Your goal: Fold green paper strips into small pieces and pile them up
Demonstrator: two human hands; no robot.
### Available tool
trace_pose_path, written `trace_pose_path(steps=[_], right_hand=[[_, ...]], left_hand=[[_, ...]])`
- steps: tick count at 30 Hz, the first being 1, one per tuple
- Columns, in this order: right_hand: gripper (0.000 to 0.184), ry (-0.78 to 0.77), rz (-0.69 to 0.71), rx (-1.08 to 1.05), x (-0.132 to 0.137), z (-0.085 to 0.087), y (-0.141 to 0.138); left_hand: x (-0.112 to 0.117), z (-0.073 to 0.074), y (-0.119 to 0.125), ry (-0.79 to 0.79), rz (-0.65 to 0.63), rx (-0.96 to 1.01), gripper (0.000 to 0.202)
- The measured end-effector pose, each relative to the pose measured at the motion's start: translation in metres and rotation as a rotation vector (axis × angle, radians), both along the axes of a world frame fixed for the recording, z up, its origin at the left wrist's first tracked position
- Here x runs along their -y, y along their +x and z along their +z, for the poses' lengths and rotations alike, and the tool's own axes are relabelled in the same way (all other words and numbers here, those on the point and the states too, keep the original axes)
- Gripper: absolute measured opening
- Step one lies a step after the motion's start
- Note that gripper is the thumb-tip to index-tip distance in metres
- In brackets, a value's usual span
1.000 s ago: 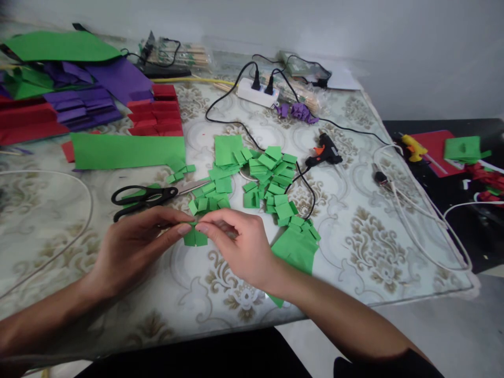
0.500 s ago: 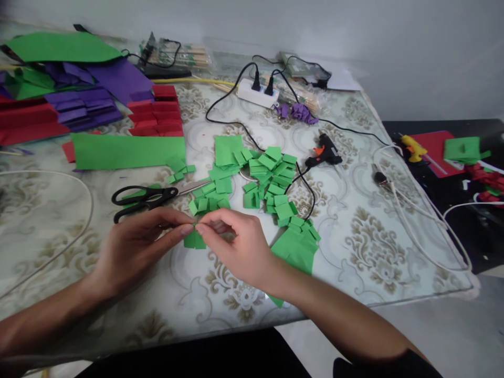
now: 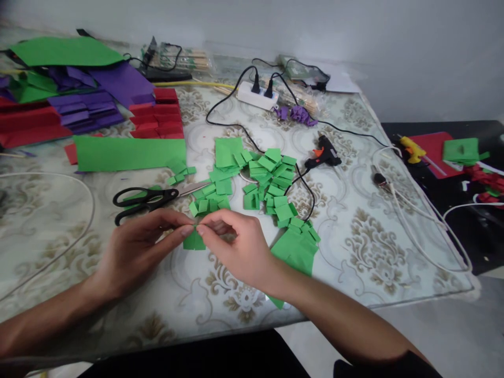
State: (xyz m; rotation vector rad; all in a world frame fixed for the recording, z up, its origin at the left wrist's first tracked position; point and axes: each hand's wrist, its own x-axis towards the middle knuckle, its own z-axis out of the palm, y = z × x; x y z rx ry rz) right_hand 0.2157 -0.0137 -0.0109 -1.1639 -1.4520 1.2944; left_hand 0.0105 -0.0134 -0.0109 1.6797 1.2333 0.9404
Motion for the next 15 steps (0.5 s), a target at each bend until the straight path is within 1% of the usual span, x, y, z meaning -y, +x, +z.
trace_pose_path(steps=[6, 10, 15], right_hand=[[0.005, 0.001, -0.003, -0.011, -0.0006, 0.0003, 0.0005], [0.004, 0.045, -0.001, 0.021, 0.0008, -0.0011, 0.001], [0.003, 0.107, 0.002, 0.07, 0.0014, -0.0019, 0.0009]], left_hand=[[-0.0028, 0.001, 0.0019, -0.002, 0.001, 0.026, 0.004], [-0.0041, 0.0015, 0.0018, -0.027, -0.025, 0.038, 0.006], [-0.0048, 0.0025, 0.0009, -0.035, -0.061, 0.007, 0.009]])
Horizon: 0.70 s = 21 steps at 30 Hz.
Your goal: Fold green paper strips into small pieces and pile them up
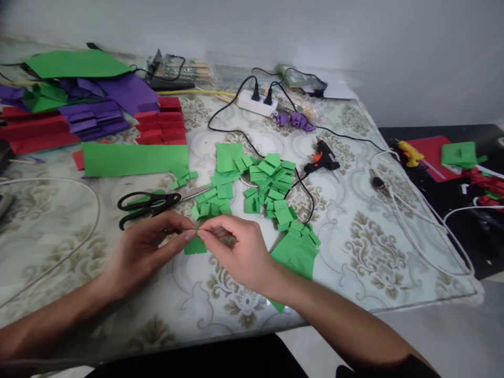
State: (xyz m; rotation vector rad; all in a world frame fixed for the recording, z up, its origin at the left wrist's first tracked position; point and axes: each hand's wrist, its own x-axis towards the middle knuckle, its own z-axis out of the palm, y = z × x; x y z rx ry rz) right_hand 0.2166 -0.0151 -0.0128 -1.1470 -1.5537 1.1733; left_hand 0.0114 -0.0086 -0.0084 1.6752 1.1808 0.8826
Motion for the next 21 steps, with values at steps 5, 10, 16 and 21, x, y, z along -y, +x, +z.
trace_pose_path(steps=[5, 10, 16, 21], right_hand=[[0.004, -0.007, 0.012, -0.038, -0.0007, -0.0002, -0.0011], [0.009, -0.102, 0.016, -0.1, -0.0004, 0.0001, -0.0012], [0.01, -0.152, 0.03, -0.152, -0.001, 0.0005, -0.0011], [0.007, -0.126, 0.026, -0.128, -0.0011, 0.002, -0.0008]], left_hand=[[0.0001, -0.0004, -0.0006, 0.019, -0.008, -0.009, 0.011], [0.0014, -0.0018, -0.0014, 0.039, 0.057, 0.014, 0.008], [0.0003, -0.0022, -0.0009, 0.077, 0.05, 0.015, 0.006], [0.0005, -0.0033, -0.001, 0.082, 0.032, -0.002, 0.007]])
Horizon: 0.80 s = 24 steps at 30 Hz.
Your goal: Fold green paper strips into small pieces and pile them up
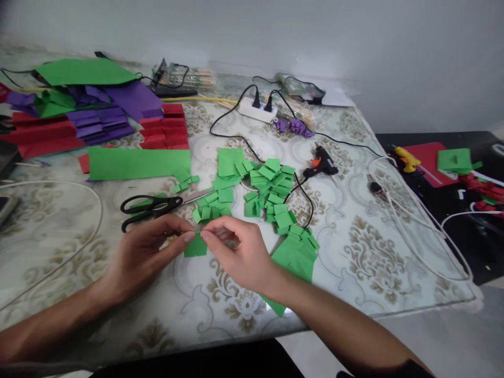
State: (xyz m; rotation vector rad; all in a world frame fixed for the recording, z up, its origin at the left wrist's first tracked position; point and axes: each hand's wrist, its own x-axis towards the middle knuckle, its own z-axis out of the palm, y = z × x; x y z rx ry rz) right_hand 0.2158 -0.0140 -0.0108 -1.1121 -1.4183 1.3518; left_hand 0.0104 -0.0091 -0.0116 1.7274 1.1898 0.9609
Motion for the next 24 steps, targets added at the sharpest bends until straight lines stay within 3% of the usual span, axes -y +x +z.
trace_pose_path(steps=[13, 24], right_hand=[[0.004, 0.048, -0.047, -0.002, 0.0009, 0.0037, 0.0013], [0.002, 0.033, -0.047, -0.005, 0.0, 0.0009, -0.0006]], left_hand=[[-0.0005, 0.0059, -0.001, -0.065, 0.034, 0.065, 0.007], [0.0005, 0.0011, -0.0021, -0.032, 0.013, 0.046, 0.004]])
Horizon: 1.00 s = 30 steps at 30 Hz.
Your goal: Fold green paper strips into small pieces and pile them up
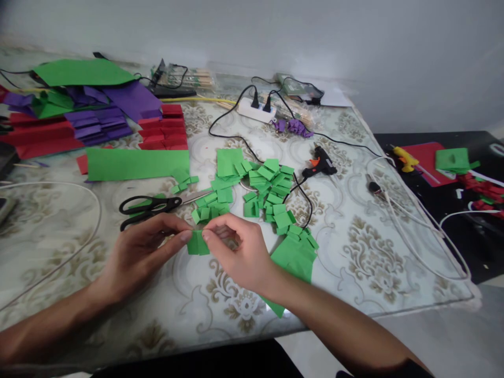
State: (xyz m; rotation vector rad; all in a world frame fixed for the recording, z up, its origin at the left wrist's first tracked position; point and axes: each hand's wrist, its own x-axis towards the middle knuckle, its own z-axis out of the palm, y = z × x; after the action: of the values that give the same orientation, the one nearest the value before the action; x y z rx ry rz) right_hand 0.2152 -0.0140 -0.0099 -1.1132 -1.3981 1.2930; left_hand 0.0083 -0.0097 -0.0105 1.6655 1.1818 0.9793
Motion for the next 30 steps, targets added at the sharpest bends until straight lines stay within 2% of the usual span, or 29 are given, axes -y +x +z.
trace_pose_path(steps=[3, 7, 14, 23, 30], right_hand=[[0.004, 0.031, 0.01, 0.022, 0.0007, -0.0014, -0.0005], [0.005, 0.06, 0.021, 0.065, 0.0011, -0.0009, 0.0002], [0.004, 0.066, -0.008, 0.073, 0.0008, 0.0019, 0.0013], [0.006, -0.039, -0.015, -0.009, -0.0021, 0.0057, 0.0007], [0.005, -0.013, -0.011, 0.034, -0.0007, 0.0035, 0.0009]], left_hand=[[0.0012, -0.0001, 0.0002, 0.032, -0.073, -0.017, 0.006], [0.0024, -0.0005, 0.0009, 0.03, -0.104, -0.018, 0.006], [0.0019, -0.0002, -0.0008, -0.001, -0.049, 0.0, 0.006], [0.0002, 0.003, -0.0009, -0.002, 0.014, 0.012, 0.006], [-0.0008, 0.0049, -0.0013, -0.044, -0.035, 0.003, 0.011]])
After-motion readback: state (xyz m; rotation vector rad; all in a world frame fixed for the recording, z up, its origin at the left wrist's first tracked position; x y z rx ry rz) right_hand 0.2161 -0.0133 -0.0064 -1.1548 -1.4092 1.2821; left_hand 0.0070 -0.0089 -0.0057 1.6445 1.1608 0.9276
